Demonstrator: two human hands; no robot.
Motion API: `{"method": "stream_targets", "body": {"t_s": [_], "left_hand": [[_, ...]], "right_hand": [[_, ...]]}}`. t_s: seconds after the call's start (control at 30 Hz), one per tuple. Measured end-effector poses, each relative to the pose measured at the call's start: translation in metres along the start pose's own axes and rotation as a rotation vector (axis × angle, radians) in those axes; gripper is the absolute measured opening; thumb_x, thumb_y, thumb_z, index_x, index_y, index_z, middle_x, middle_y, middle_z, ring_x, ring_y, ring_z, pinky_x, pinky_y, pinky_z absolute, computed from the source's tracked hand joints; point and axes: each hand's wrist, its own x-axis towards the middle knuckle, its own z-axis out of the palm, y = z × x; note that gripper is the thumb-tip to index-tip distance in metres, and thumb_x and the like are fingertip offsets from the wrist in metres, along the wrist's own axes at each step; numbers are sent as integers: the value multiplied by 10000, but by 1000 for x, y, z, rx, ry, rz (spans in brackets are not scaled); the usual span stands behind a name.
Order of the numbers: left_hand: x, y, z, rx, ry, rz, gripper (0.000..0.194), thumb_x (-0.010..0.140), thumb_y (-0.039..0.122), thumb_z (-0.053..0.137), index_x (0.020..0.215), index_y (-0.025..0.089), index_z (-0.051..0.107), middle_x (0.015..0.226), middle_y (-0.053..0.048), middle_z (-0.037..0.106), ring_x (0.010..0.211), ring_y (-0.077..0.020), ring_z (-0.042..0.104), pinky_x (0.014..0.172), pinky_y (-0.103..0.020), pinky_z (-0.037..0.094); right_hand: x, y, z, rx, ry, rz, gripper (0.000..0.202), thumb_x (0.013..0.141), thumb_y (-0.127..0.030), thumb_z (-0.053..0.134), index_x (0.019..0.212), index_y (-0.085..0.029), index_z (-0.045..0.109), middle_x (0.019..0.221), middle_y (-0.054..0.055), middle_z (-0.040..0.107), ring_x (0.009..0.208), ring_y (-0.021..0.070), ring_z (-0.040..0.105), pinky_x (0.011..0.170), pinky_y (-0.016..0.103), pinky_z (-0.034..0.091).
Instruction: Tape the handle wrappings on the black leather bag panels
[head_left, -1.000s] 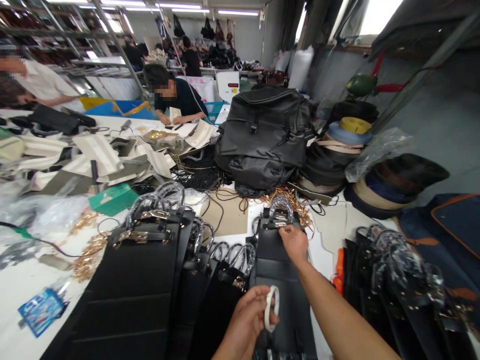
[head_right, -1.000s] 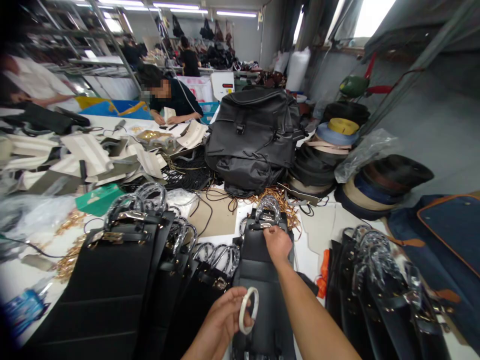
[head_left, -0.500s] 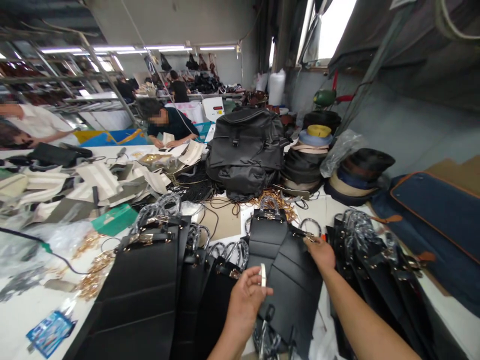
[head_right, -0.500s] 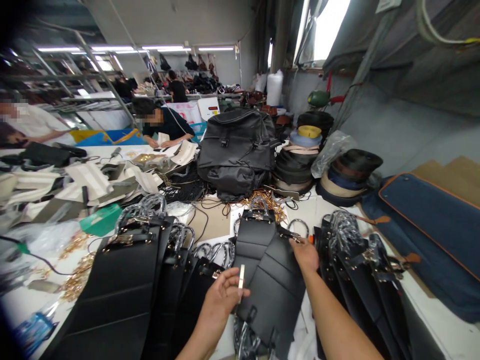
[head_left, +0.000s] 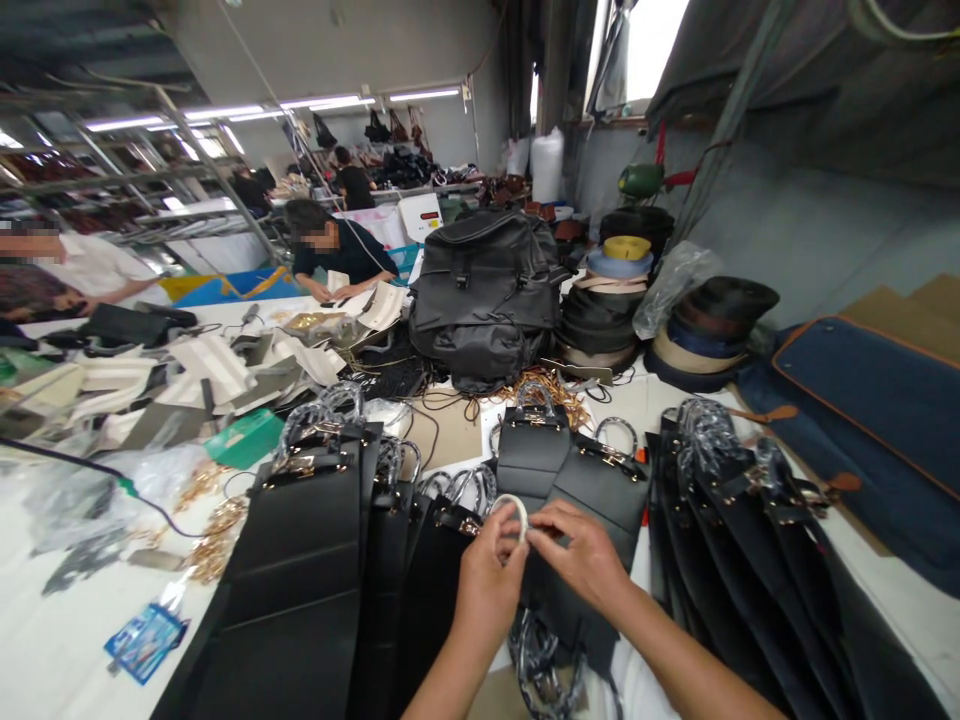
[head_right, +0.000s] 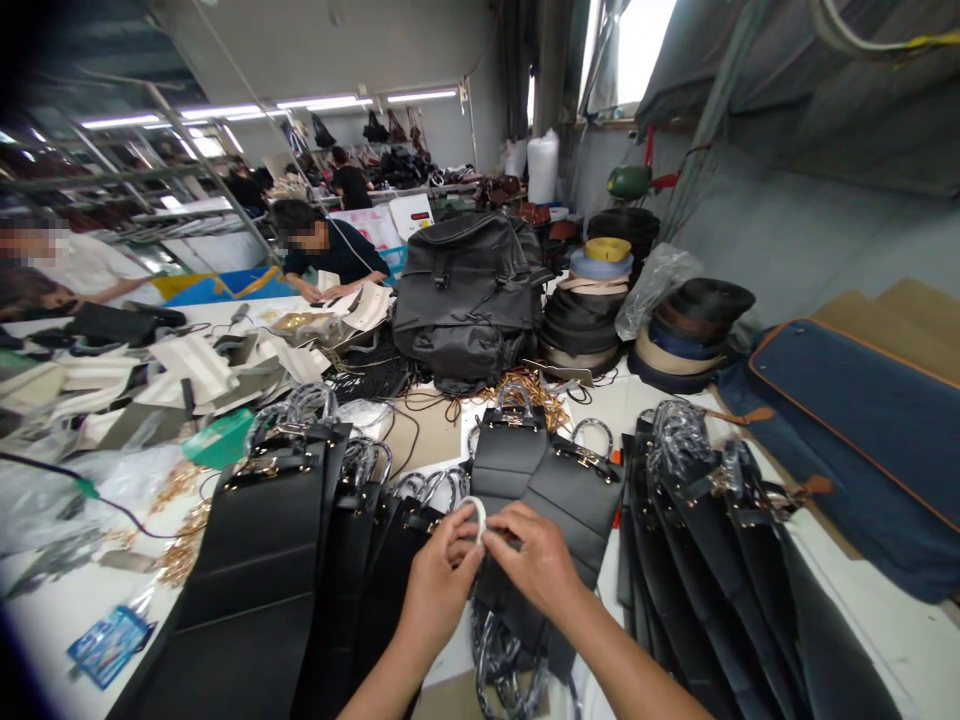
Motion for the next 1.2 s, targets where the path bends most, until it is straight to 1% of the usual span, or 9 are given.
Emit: {"method": "stream_targets", "body": {"t_s": [0.17, 0.37, 0.43, 0.5, 0.6, 0.8, 0.97, 1.07, 1.2], "left_hand": [[-3, -13, -1, 75, -3, 11, 459, 770, 214, 607, 1228, 231, 594, 1017, -62, 704, 774, -170, 647, 779, -291, 510], [-4, -23, -1, 44, -54, 55, 427, 664, 81, 607, 1046, 230, 726, 903, -42, 670, 688, -152, 543, 672, -252, 443], [-1, -25, 0, -55, -108, -23, 334, 692, 145, 640, 1008, 208, 731, 858, -34, 655, 638, -140, 550, 610, -242, 426], [4, -27, 0, -154, -194, -138, 262, 761, 311, 650, 974, 175, 721, 822, -47, 669, 593, -149, 588, 568, -251, 428], [12, -30, 0, -194, -275, -245, 385, 809, 497, 595, 922, 144, 698, 631, -47, 680, 524, -165, 594, 541, -259, 419], [29, -38, 8, -228, -206, -283, 370, 817, 520, 584, 753, 158, 618, 474, -13, 632, 427, -114, 509, 491, -223, 361], [50, -57, 21, -475, -101, -587, 351, 783, 517, 611, 750, 168, 584, 499, 16, 582, 388, -113, 489, 458, -278, 482], [61, -69, 25, -549, -78, -680, 292, 753, 437, 672, 786, 157, 598, 638, 11, 600, 442, -97, 508, 473, -299, 535], [71, -77, 30, -674, -142, -741, 250, 759, 387, 678, 822, 157, 603, 701, 11, 603, 457, -89, 524, 490, -304, 558]], "right_hand": [[5, 1, -5, -115, -71, -14, 155, 866, -264, 565, 778, -225, 688, 766, 14, 654, 715, 153, 593, 696, 269, 445], [11, 10, -7, 116, -259, 151, 173, 833, -279, 561, 705, -188, 633, 654, -20, 603, 635, 129, 544, 599, 234, 386], [14, 17, -6, 213, -316, 229, 175, 823, -300, 564, 719, -177, 635, 609, -27, 597, 578, 119, 524, 565, 230, 371], [18, 25, -5, 312, -353, 305, 147, 791, -280, 575, 711, -169, 629, 575, -35, 585, 542, 110, 521, 545, 221, 364], [25, 34, -3, 426, -386, 406, 99, 741, -241, 579, 696, -166, 623, 568, -42, 580, 526, 101, 536, 526, 205, 360], [42, 48, -1, 512, -457, 473, 163, 743, -320, 630, 705, -161, 628, 631, -26, 624, 521, 88, 528, 523, 199, 368], [61, 47, -6, 637, -515, 459, 262, 773, -418, 664, 723, -165, 617, 602, -21, 623, 563, 106, 542, 595, 224, 412], [87, 64, -7, 604, -374, 445, 300, 795, -471, 649, 786, -171, 635, 687, 15, 675, 649, 139, 607, 661, 255, 460], [137, 123, -7, 357, -5, 482, 373, 783, -539, 604, 805, -171, 661, 953, 108, 728, 877, 219, 672, 759, 325, 508]]}}
